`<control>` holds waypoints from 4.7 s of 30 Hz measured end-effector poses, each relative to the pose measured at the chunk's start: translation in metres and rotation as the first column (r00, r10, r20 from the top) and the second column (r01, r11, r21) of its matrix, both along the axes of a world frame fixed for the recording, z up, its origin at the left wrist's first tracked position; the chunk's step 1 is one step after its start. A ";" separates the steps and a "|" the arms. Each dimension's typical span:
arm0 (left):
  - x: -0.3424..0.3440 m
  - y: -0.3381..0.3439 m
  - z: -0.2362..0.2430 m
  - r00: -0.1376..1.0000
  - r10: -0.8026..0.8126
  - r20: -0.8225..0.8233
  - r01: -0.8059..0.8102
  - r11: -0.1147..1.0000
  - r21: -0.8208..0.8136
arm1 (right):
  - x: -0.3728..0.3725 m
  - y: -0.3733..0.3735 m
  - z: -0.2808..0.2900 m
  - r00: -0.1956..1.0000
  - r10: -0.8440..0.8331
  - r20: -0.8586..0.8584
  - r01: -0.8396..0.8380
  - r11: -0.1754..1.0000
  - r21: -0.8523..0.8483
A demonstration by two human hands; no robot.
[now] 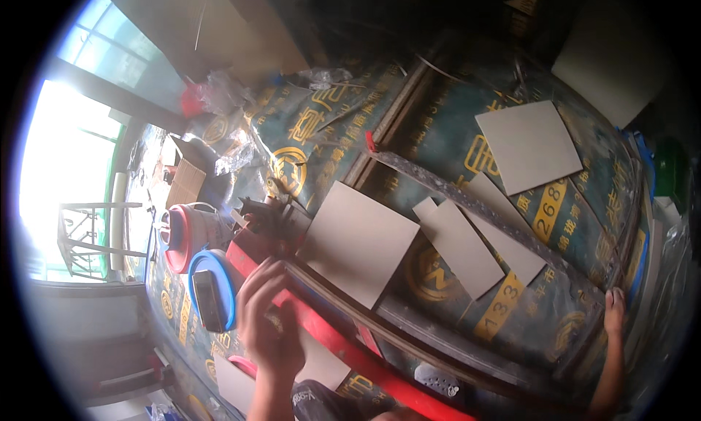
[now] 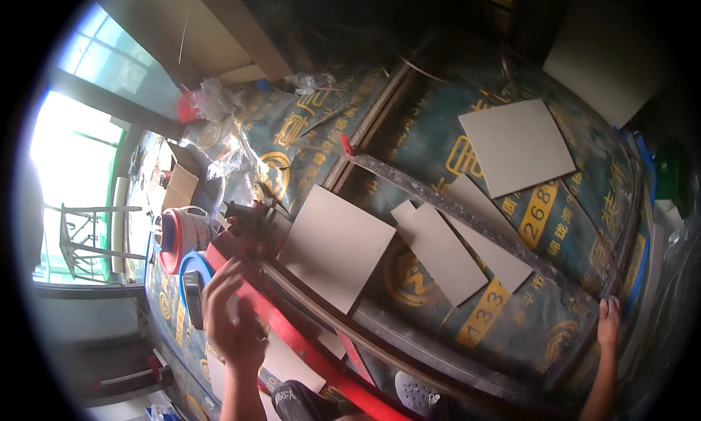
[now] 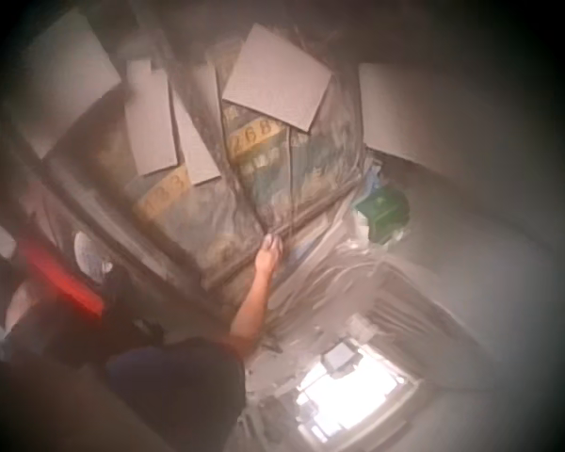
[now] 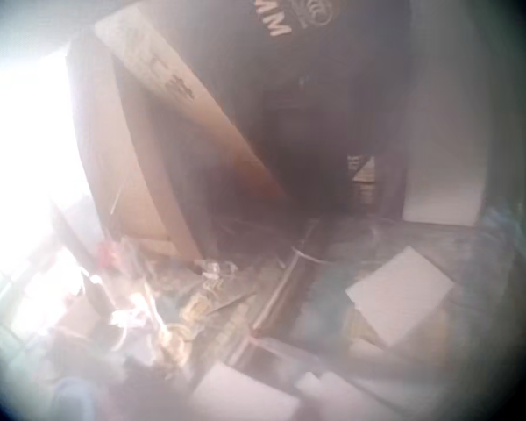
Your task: The person cuts tiles using a tile cutter.
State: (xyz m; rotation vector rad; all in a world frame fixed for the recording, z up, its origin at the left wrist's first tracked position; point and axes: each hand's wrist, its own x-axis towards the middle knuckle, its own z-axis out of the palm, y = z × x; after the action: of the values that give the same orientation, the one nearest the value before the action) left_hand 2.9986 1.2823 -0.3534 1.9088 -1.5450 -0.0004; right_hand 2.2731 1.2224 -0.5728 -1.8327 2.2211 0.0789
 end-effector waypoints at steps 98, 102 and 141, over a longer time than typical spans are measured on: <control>-0.127 -0.182 -0.218 0.580 -0.788 0.207 0.556 0.569 0.606 | 0.041 0.084 -0.022 0.105 -0.496 0.862 0.878 0.453 0.154; -0.133 -0.185 -0.218 0.604 -0.779 0.171 0.562 0.568 0.602 | 0.031 0.087 -0.025 0.095 -0.502 0.860 0.873 0.458 0.170; -0.136 -0.185 -0.214 0.658 -0.744 0.121 0.522 0.566 0.638 | 0.032 0.099 -0.046 -0.004 -0.240 0.971 0.871 0.476 0.121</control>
State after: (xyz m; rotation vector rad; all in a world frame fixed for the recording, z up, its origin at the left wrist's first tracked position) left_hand 2.8622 1.0970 -0.5678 1.6447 -2.7127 -0.4924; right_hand 2.3046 1.3216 -0.6187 -0.3439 1.8126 -1.5733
